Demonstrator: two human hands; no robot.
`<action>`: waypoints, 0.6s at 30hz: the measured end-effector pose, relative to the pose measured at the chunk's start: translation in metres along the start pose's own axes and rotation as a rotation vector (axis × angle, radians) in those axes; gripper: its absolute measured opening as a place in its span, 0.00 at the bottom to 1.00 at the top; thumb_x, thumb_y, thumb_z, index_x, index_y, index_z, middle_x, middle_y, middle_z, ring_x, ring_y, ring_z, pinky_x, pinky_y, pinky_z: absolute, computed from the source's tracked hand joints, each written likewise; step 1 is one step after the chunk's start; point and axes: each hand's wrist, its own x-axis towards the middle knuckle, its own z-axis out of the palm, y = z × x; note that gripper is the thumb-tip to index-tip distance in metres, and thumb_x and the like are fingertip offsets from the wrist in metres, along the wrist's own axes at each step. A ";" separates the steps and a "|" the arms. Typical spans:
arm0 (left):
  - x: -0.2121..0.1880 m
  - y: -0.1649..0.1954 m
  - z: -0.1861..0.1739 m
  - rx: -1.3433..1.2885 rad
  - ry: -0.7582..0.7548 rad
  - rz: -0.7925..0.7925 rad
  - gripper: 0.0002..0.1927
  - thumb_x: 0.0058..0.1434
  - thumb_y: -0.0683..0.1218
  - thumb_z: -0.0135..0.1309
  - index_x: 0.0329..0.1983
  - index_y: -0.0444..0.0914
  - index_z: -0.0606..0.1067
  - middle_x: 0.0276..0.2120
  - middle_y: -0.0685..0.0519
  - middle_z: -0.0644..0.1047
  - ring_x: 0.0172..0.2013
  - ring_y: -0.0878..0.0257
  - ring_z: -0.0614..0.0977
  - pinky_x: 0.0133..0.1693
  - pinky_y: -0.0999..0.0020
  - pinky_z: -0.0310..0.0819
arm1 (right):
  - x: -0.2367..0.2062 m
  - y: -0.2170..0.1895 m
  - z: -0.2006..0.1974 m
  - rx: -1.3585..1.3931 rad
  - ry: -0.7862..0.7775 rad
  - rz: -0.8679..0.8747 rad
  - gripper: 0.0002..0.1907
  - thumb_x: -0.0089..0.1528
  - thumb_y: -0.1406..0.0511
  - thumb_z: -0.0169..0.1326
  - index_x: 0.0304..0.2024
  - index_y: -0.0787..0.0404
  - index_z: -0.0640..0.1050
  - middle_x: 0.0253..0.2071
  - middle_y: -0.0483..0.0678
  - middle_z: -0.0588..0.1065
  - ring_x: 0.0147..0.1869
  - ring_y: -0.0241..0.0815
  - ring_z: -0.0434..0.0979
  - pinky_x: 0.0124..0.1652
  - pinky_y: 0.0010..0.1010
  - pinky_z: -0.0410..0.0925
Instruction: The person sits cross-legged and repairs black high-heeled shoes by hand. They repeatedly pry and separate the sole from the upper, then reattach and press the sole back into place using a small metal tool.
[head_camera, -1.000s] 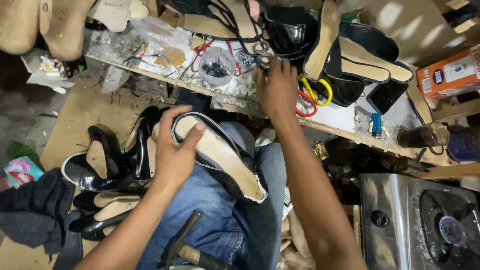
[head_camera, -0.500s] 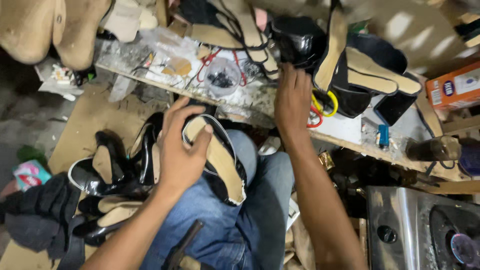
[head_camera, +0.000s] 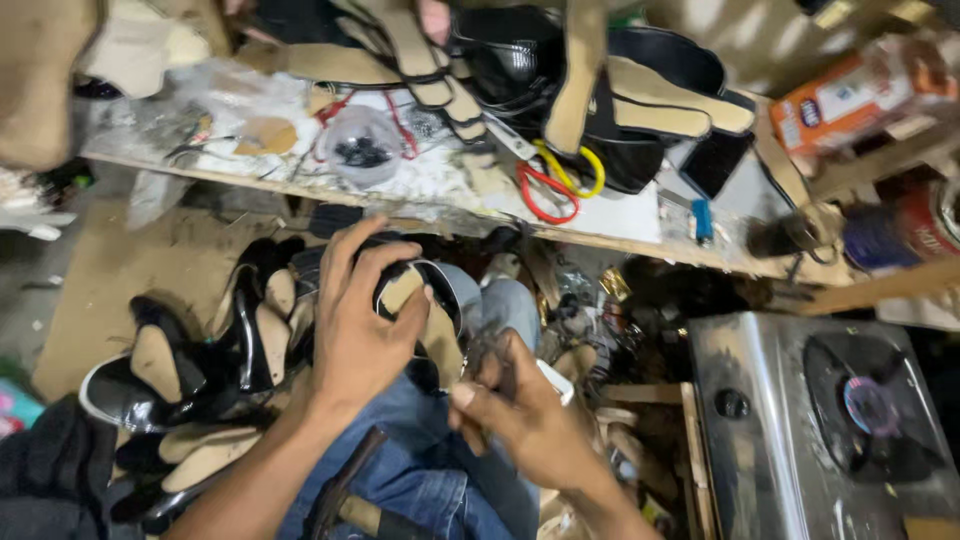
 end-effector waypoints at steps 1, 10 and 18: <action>-0.001 0.004 0.003 -0.013 -0.016 0.046 0.21 0.55 0.39 0.64 0.52 0.38 0.75 0.63 0.41 0.69 0.65 0.42 0.70 0.66 0.51 0.64 | -0.007 0.005 0.001 -0.092 -0.047 0.130 0.17 0.70 0.64 0.55 0.56 0.59 0.64 0.33 0.52 0.77 0.27 0.38 0.68 0.28 0.30 0.64; -0.027 0.042 0.008 -0.001 -0.153 0.257 0.21 0.58 0.38 0.61 0.55 0.40 0.74 0.65 0.39 0.65 0.67 0.32 0.63 0.67 0.40 0.60 | -0.022 -0.008 -0.038 -0.450 -0.101 0.323 0.16 0.69 0.58 0.48 0.51 0.62 0.75 0.33 0.40 0.74 0.38 0.31 0.72 0.38 0.27 0.69; -0.024 0.002 -0.001 -0.031 -0.036 0.078 0.22 0.56 0.38 0.62 0.55 0.38 0.72 0.64 0.41 0.68 0.66 0.41 0.68 0.67 0.50 0.64 | 0.019 0.056 0.008 -0.840 0.181 -0.117 0.14 0.70 0.61 0.49 0.53 0.65 0.72 0.30 0.59 0.75 0.31 0.51 0.73 0.35 0.45 0.68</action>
